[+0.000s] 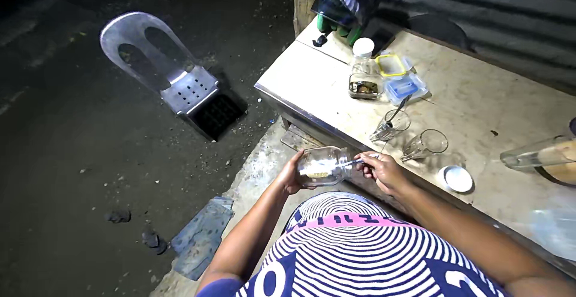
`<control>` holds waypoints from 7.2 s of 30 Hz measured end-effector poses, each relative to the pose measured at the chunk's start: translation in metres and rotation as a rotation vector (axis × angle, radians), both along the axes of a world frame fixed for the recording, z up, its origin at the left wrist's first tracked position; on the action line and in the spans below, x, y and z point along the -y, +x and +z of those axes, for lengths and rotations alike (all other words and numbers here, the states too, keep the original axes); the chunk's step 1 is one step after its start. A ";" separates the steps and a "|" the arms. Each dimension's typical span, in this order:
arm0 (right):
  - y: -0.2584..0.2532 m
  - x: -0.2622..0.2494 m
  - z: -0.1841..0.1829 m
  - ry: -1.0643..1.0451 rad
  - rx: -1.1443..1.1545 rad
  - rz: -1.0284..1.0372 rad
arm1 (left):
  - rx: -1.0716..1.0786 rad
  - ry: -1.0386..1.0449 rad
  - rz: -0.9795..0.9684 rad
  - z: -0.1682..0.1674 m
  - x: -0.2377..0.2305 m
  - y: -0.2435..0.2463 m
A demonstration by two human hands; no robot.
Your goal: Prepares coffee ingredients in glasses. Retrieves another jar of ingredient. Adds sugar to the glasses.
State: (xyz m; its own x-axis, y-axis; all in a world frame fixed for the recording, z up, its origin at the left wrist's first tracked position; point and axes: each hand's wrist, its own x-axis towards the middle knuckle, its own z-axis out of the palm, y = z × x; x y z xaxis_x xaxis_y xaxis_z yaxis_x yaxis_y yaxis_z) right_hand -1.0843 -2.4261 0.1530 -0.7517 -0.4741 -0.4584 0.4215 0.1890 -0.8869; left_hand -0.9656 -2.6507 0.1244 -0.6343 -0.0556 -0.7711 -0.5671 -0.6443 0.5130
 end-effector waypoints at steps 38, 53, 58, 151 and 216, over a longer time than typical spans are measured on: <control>-0.195 -0.111 -0.011 0.324 -0.973 0.173 | 0.012 -0.047 0.419 -0.010 -0.041 -0.110; -0.192 -0.119 -0.009 0.304 -0.895 0.086 | 0.039 -0.064 0.409 -0.005 -0.047 -0.105; -0.191 -0.122 -0.014 0.296 -0.927 0.104 | 0.021 -0.056 0.414 -0.004 -0.048 -0.105; 0.052 -0.175 -0.070 0.125 -0.388 -0.508 | -0.102 0.061 -0.175 -0.018 -0.051 0.000; 0.663 -1.440 0.011 1.198 -0.636 -1.192 | -0.333 0.372 -1.862 -0.004 -1.653 0.306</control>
